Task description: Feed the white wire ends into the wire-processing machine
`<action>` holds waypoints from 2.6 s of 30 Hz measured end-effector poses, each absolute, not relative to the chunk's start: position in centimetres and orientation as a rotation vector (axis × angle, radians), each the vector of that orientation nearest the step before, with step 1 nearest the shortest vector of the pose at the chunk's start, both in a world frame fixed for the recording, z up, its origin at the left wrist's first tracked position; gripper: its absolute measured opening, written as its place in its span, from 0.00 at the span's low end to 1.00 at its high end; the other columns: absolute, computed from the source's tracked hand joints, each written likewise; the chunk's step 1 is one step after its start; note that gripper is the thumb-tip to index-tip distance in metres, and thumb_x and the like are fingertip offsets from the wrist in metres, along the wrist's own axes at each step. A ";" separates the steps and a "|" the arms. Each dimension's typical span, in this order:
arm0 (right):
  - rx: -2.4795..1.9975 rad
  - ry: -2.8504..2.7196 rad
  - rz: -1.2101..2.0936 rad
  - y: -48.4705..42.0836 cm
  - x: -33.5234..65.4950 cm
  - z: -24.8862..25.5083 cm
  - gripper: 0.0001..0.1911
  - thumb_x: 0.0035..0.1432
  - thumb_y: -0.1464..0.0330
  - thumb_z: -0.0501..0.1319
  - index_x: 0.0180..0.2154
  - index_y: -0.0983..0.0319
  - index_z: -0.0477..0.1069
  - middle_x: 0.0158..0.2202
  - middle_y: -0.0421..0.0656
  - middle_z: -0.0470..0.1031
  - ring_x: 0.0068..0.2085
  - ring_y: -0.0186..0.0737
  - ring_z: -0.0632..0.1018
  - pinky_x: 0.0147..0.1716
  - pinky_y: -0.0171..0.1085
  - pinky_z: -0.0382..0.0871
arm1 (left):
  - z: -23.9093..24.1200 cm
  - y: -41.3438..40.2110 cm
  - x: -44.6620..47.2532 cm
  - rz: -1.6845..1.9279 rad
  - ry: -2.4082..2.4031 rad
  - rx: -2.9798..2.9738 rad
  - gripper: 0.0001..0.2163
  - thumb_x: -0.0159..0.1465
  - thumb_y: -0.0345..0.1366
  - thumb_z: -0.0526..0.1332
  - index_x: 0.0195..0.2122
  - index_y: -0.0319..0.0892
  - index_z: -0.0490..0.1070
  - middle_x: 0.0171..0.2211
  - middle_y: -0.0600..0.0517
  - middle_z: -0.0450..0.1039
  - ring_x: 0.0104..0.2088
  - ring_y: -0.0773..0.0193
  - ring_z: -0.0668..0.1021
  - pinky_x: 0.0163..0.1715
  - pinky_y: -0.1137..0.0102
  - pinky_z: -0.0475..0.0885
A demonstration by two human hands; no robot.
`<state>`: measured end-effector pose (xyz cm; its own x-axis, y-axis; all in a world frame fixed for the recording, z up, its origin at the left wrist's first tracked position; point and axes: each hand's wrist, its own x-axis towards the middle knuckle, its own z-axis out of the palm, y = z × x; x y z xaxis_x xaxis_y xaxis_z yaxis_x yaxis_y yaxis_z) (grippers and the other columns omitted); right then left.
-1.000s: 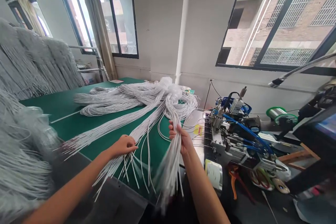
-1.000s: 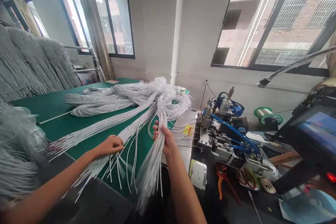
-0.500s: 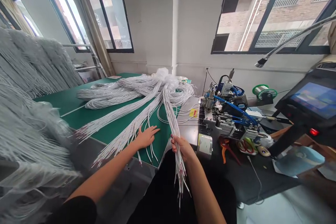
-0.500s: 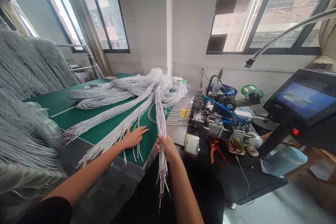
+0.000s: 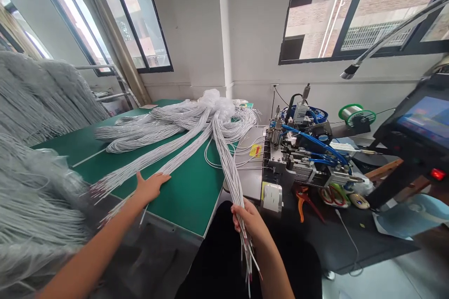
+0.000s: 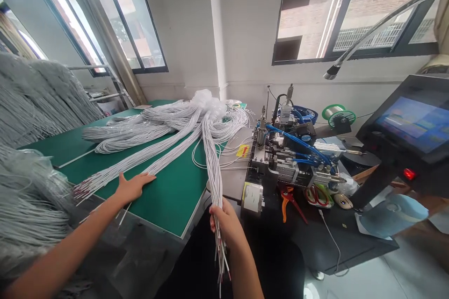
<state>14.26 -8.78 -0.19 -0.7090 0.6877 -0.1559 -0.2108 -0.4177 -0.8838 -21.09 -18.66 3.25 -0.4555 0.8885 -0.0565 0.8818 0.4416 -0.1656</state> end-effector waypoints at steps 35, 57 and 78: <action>-1.348 -1.495 0.935 -8.5 21.3 2.7 0.18 0.56 0.53 0.62 0.34 0.62 0.80 0.31 0.46 0.80 0.33 0.47 0.76 0.35 0.39 0.68 | -0.5 -0.9 -2.4 -0.628 -0.824 -2.712 0.16 0.64 0.35 0.55 0.53 0.44 0.67 0.33 0.50 0.75 0.31 0.62 0.77 0.29 0.70 0.70; -1.144 -1.172 1.124 -0.7 21.8 0.8 0.20 0.46 0.53 0.68 0.28 0.64 0.77 0.24 0.43 0.76 0.20 0.34 0.67 0.21 0.33 0.58 | 0.0 0.0 -1.6 -0.861 -0.743 -2.640 0.11 0.67 0.37 0.51 0.46 0.41 0.68 0.29 0.50 0.74 0.25 0.66 0.77 0.25 0.73 0.70; -1.351 -1.656 0.760 2.6 23.6 0.6 0.10 0.51 0.62 0.62 0.29 0.62 0.76 0.26 0.43 0.75 0.27 0.40 0.71 0.29 0.37 0.63 | -0.6 0.3 0.4 -0.837 -1.056 -2.442 0.14 0.65 0.30 0.50 0.47 0.44 0.70 0.31 0.50 0.74 0.35 0.60 0.74 0.49 0.57 0.59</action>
